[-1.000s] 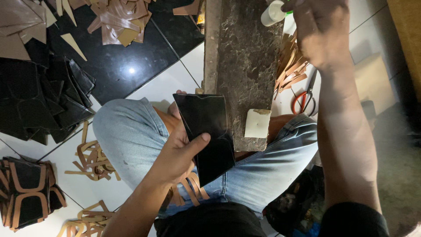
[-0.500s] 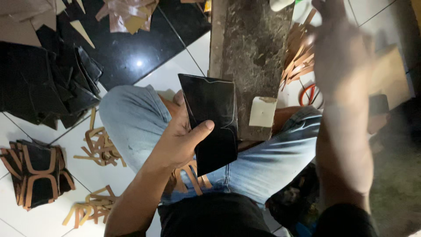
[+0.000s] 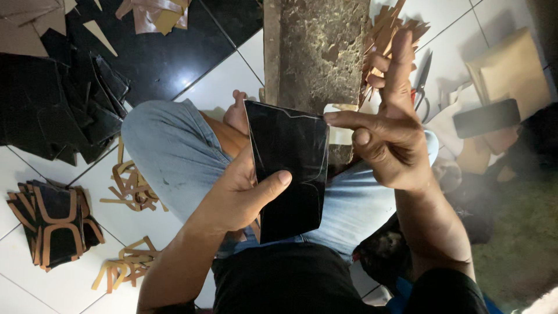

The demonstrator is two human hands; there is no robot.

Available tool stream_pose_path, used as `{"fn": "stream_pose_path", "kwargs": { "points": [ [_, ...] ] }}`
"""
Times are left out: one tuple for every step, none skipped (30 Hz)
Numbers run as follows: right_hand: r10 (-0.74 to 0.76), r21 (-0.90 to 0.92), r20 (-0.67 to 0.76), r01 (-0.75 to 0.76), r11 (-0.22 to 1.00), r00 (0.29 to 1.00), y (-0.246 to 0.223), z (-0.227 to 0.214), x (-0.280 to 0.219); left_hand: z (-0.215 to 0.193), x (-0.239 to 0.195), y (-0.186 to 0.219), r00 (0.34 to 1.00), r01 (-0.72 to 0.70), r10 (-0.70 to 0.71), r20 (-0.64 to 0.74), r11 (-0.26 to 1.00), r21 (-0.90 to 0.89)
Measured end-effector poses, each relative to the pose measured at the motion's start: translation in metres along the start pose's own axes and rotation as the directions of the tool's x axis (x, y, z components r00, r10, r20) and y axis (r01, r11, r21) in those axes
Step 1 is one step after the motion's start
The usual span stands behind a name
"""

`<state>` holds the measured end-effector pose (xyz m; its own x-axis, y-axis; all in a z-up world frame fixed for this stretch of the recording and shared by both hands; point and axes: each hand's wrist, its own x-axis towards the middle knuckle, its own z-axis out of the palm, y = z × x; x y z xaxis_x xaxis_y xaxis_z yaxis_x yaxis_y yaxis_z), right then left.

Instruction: The person sits on the floor and assembles small U-shaped tan leather pieces onto black rectangular leather bases. They repeatedly pick up a base, apply a substance from a small bottle, and press the tan pieces onto the edges, then place the assembled unit aside.

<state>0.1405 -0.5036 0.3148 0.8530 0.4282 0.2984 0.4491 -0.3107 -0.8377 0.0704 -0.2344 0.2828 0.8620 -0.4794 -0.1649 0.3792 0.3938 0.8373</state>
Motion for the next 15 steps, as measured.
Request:
{"fn": "stream_pose_path", "kwargs": {
  "points": [
    [-0.009,-0.001,-0.003,0.009,1.000,1.000,-0.001,-0.001,-0.001,0.001,-0.001,0.000,1.000,-0.009,0.009,0.010,1.000,-0.019],
    [-0.035,0.005,-0.003,0.035,0.999,0.999,-0.001,-0.001,-0.001,0.001,-0.002,-0.001,1.000,-0.018,0.019,0.019,0.999,-0.039],
    [-0.052,0.006,-0.001,0.052,0.999,0.999,-0.002,-0.001,-0.001,0.002,-0.003,-0.002,0.999,-0.022,0.024,0.027,0.998,-0.061],
    [-0.069,0.007,0.001,0.069,0.998,0.998,-0.002,-0.001,-0.002,0.002,-0.005,-0.002,0.999,-0.024,0.027,0.036,0.997,-0.068],
    [-0.085,-0.002,0.004,0.085,0.996,0.996,-0.001,-0.001,-0.001,0.002,-0.005,-0.002,0.998,-0.031,0.034,0.047,0.997,-0.074],
    [-0.098,-0.010,0.008,0.098,0.995,0.995,-0.002,-0.002,-0.001,0.002,-0.005,-0.002,0.998,-0.037,0.041,0.057,0.996,-0.079],
    [-0.111,-0.020,0.013,0.111,0.994,0.994,-0.002,-0.002,-0.002,0.003,-0.005,-0.002,0.997,-0.058,0.060,0.046,0.997,-0.041],
    [-0.121,-0.029,0.020,0.121,0.992,0.992,-0.003,-0.003,-0.002,0.004,-0.006,-0.002,0.996,-0.079,0.079,0.036,0.997,-0.003],
    [-0.119,-0.031,0.024,0.120,0.992,0.993,-0.004,-0.003,-0.004,0.004,-0.006,-0.001,0.995,-0.100,0.099,0.028,0.994,0.036],
    [-0.117,-0.033,0.027,0.118,0.992,0.993,-0.005,-0.002,-0.005,0.005,-0.006,-0.001,0.996,-0.079,0.079,0.035,0.997,-0.008],
    [-0.104,-0.028,0.027,0.104,0.994,0.994,-0.006,-0.002,-0.007,0.005,-0.006,-0.001,0.997,-0.057,0.059,0.044,0.997,-0.052],
    [-0.095,-0.032,0.027,0.095,0.995,0.995,-0.007,-0.002,-0.009,0.006,-0.005,-0.001,0.998,-0.035,0.040,0.054,0.995,-0.096],
    [-0.085,-0.035,0.029,0.086,0.996,0.996,-0.008,-0.002,-0.011,0.007,-0.006,0.000,0.997,-0.053,0.056,0.048,0.996,-0.066],
    [-0.079,-0.046,0.031,0.081,0.996,0.996,-0.009,-0.002,-0.014,0.007,-0.006,0.000,0.996,-0.071,0.073,0.043,0.997,-0.036],
    [-0.074,-0.058,0.033,0.076,0.995,0.997,-0.010,-0.002,-0.016,0.008,-0.007,0.000,0.995,-0.089,0.089,0.038,0.996,-0.006]
  ]
}}
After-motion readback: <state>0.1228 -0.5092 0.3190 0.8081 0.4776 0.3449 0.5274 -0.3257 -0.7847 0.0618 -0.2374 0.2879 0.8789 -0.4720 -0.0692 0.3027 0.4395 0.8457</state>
